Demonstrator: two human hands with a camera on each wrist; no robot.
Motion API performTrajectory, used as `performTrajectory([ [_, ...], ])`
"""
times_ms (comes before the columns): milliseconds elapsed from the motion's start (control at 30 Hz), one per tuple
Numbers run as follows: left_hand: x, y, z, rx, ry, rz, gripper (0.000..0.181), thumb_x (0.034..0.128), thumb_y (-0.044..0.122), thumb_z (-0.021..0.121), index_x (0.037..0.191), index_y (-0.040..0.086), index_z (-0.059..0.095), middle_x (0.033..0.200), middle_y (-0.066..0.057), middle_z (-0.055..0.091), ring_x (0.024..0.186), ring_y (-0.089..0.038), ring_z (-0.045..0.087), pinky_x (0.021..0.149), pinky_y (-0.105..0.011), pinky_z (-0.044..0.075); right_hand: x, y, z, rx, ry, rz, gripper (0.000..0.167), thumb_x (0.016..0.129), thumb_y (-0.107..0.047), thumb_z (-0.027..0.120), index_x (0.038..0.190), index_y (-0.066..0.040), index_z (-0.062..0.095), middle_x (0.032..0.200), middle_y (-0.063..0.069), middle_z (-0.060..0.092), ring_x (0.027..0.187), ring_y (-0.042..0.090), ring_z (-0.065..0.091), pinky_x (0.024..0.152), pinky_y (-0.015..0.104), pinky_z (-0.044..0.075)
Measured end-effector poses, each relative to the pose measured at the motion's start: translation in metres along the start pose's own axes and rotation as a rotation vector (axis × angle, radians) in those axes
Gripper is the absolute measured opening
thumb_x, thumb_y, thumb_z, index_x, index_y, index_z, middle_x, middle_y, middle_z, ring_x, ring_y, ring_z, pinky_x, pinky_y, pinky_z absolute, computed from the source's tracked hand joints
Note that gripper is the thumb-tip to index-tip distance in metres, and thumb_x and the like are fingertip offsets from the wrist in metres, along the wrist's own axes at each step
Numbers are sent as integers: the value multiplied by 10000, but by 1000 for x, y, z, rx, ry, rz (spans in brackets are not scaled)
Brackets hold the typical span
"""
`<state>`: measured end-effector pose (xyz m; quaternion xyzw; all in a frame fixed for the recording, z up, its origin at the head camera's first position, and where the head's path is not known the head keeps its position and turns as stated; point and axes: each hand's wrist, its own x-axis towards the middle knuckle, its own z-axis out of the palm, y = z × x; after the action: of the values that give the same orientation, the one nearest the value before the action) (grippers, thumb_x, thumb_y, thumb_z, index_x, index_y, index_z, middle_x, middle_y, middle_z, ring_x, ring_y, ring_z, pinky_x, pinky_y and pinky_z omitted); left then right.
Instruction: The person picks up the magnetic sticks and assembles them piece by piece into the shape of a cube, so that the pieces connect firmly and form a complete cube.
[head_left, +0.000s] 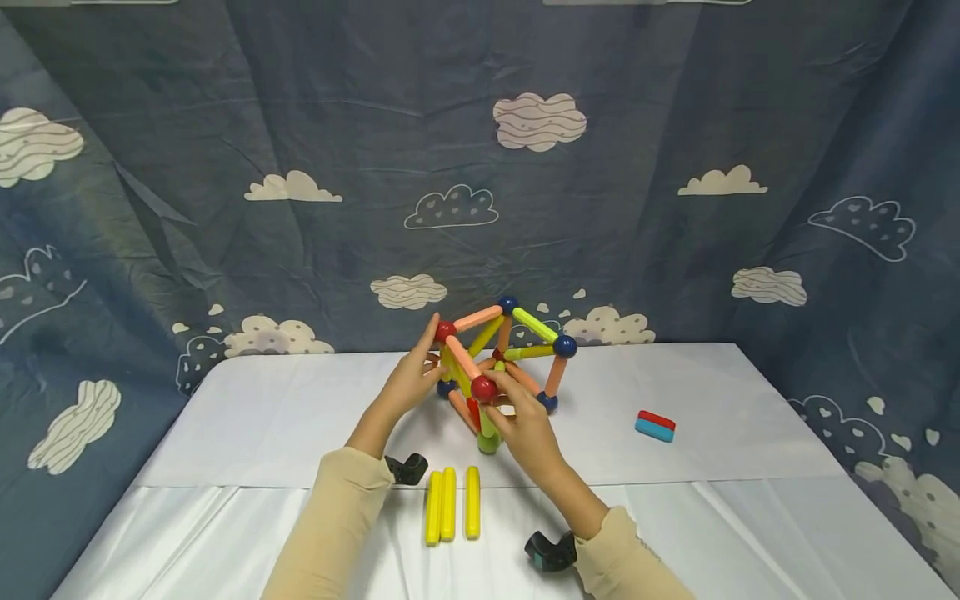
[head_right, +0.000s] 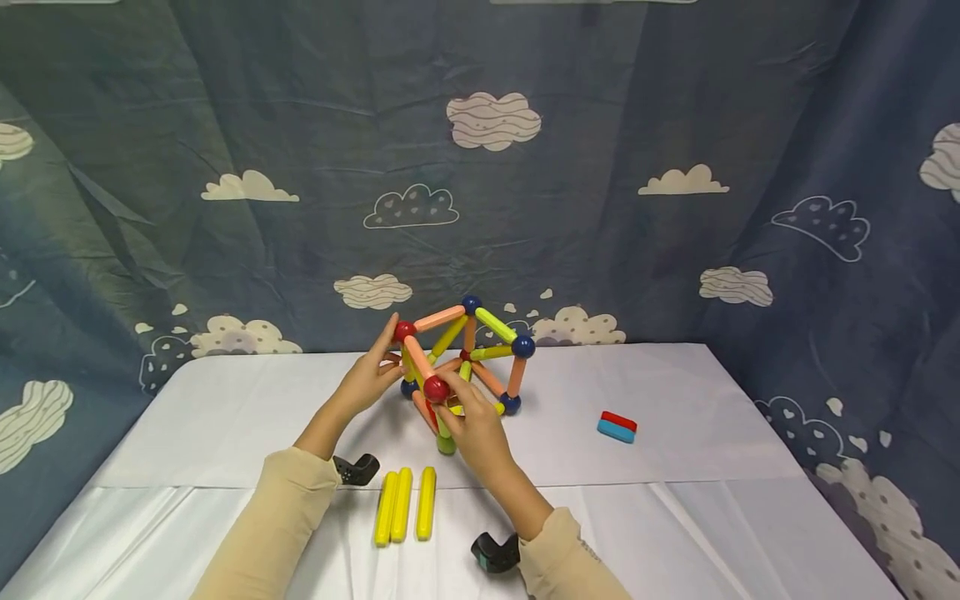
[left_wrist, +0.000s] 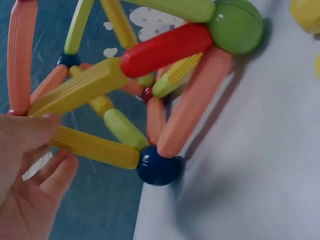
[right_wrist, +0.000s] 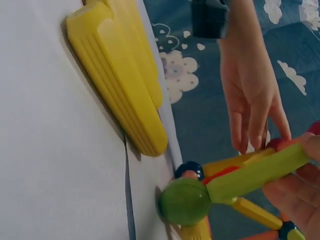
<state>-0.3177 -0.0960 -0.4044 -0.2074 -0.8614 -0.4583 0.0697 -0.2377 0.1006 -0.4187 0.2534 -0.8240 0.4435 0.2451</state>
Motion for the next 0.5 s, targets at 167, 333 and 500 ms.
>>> performTrajectory([
  [167, -5, 6, -1, 38, 99, 32, 702, 863, -4, 549, 1439, 171, 187, 1350, -162, 348, 1010, -264, 526, 817, -343, 468, 4, 5, -9, 50, -11, -16, 560, 766, -61, 706, 1270, -137, 476, 1082, 79, 559, 918, 165, 571, 688, 242, 509],
  [333, -25, 24, 11, -20, 274, 136, 448, 892, 96, 554, 1310, 76, 397, 1246, -117, 402, 918, -200, 519, 749, -328, 483, 11, 21, -34, -82, 195, -69, 473, 726, -71, 749, 1149, -43, 539, 1098, 103, 504, 999, 233, 465, 836, 344, 414],
  [500, -45, 44, 28, -37, 223, 238, 465, 847, 257, 636, 1249, 103, 461, 1233, -73, 410, 928, -227, 513, 727, -348, 493, 23, 43, -55, -181, 248, 41, 537, 745, -59, 730, 1220, -45, 481, 1240, 161, 367, 1147, 312, 357, 939, 450, 330],
])
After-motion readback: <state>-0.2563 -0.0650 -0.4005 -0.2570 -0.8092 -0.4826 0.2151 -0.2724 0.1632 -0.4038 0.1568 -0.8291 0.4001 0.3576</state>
